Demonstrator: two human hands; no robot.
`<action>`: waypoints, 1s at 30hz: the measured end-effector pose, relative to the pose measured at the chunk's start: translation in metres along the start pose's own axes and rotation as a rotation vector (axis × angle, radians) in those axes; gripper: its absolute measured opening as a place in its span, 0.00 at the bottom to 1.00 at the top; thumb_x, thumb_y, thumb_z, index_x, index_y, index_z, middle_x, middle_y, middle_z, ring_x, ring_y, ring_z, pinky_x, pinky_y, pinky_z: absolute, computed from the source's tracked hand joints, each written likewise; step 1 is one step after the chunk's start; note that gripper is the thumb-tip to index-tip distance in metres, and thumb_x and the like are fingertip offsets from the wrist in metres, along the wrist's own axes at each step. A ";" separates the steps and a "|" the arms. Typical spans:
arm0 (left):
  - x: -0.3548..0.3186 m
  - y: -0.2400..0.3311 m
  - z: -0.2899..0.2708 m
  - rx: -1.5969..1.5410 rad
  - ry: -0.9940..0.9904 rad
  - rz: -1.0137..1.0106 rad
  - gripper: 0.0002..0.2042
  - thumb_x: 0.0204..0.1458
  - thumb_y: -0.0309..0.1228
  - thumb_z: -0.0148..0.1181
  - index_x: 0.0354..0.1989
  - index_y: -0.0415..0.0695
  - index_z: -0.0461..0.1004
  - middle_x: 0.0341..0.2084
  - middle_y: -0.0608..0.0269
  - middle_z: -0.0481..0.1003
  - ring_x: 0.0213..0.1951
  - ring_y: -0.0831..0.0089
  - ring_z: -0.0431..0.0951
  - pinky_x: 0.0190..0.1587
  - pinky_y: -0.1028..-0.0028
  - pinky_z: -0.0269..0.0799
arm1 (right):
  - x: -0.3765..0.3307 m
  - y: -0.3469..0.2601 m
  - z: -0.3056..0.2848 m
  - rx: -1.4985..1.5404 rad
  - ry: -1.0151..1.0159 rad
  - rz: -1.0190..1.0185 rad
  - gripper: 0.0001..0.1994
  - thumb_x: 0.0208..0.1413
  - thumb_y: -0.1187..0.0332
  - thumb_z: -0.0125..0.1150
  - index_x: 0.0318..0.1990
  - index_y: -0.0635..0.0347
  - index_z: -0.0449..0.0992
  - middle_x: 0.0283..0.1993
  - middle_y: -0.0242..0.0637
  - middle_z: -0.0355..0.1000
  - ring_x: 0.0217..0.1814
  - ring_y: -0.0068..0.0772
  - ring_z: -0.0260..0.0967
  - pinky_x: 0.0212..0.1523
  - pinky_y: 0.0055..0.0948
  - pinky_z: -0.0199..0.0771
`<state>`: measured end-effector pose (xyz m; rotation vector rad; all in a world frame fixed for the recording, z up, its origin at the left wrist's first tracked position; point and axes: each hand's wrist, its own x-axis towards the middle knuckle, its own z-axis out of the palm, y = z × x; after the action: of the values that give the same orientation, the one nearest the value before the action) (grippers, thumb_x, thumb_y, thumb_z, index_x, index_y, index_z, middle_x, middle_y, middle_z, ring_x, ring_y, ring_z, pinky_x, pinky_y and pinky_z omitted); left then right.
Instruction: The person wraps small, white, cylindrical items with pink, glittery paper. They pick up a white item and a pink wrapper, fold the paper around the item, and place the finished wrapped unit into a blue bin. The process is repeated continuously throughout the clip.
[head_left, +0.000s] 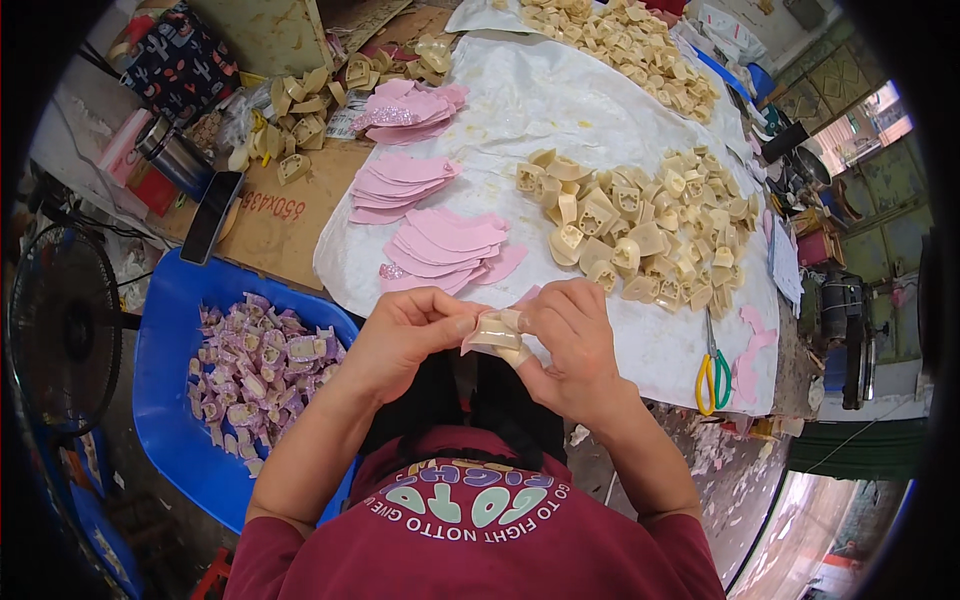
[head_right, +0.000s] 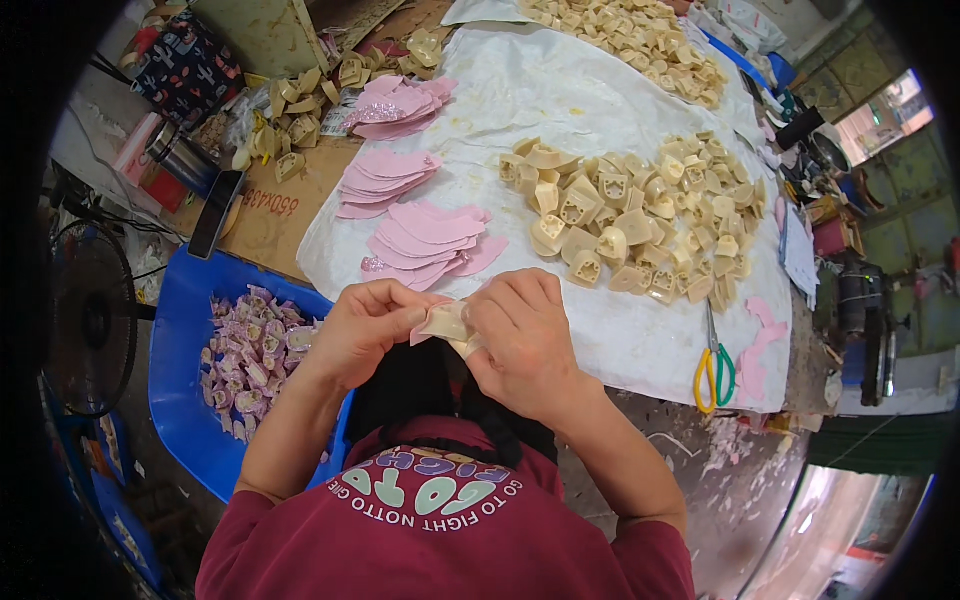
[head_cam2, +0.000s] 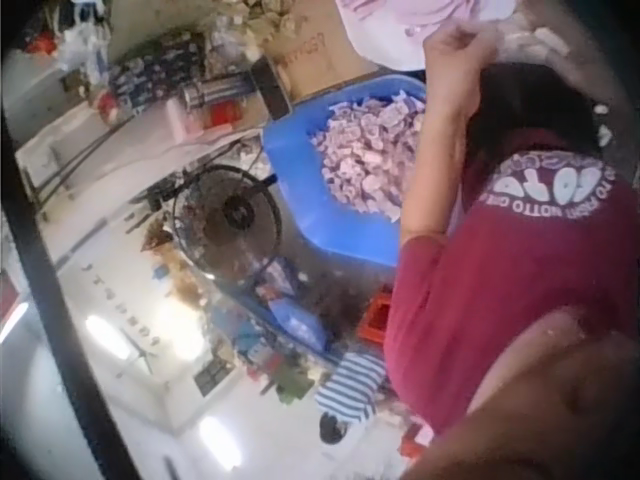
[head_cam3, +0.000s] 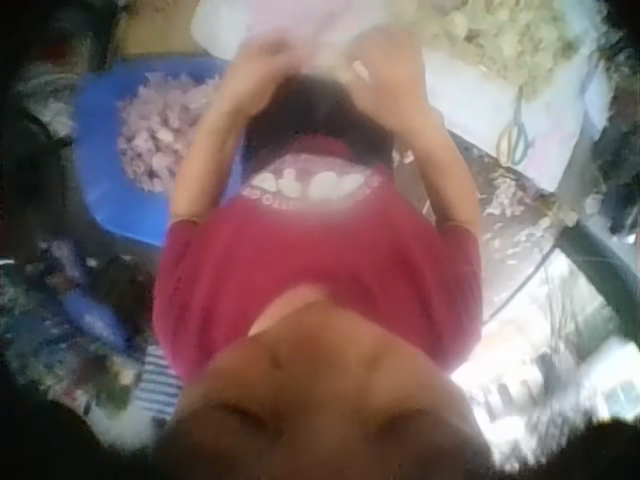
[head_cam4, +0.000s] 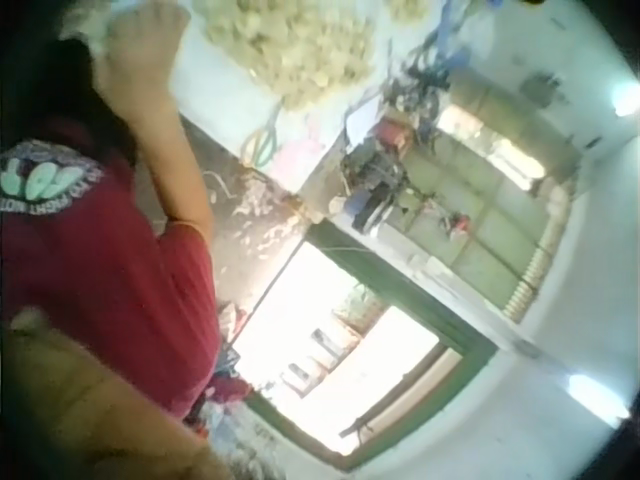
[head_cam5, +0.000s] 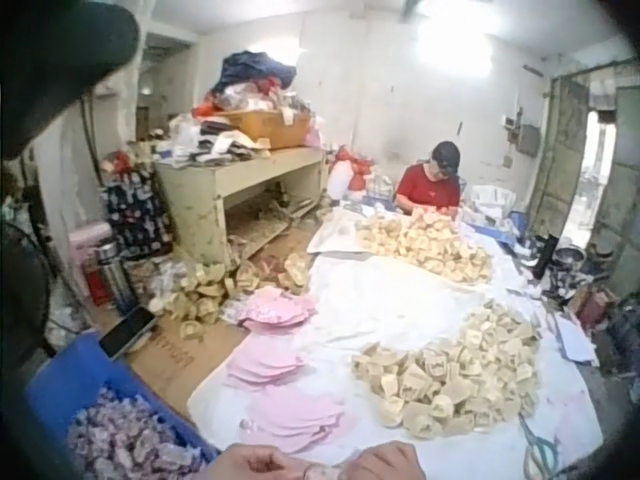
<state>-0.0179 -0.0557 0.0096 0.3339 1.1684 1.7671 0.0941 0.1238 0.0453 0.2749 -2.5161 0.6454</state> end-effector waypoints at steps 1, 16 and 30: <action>0.002 -0.001 -0.001 0.030 -0.026 0.023 0.06 0.53 0.23 0.60 0.38 0.35 0.75 0.35 0.57 0.78 0.36 0.77 0.77 0.41 0.77 0.72 | 0.000 0.000 -0.001 0.004 0.002 -0.008 0.13 0.30 0.76 0.61 0.29 0.62 0.69 0.30 0.38 0.66 0.37 0.42 0.64 0.40 0.39 0.59; 0.012 0.013 -0.003 0.369 -0.231 0.042 0.08 0.56 0.23 0.56 0.43 0.38 0.68 0.24 0.66 0.75 0.29 0.81 0.74 0.35 0.80 0.70 | -0.013 -0.001 0.021 0.346 -0.009 0.276 0.11 0.39 0.74 0.68 0.30 0.60 0.71 0.28 0.35 0.68 0.35 0.35 0.65 0.40 0.33 0.62; 0.010 -0.011 0.009 -0.234 -0.167 0.177 0.13 0.57 0.31 0.58 0.46 0.37 0.76 0.45 0.57 0.75 0.47 0.69 0.76 0.49 0.70 0.73 | -0.013 -0.007 0.025 1.059 0.120 0.851 0.10 0.46 0.71 0.68 0.36 0.64 0.76 0.33 0.32 0.74 0.37 0.19 0.69 0.40 0.23 0.71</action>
<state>-0.0109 -0.0419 0.0027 0.4457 0.8246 1.9659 0.0960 0.1064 0.0226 -0.5047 -1.8517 2.1990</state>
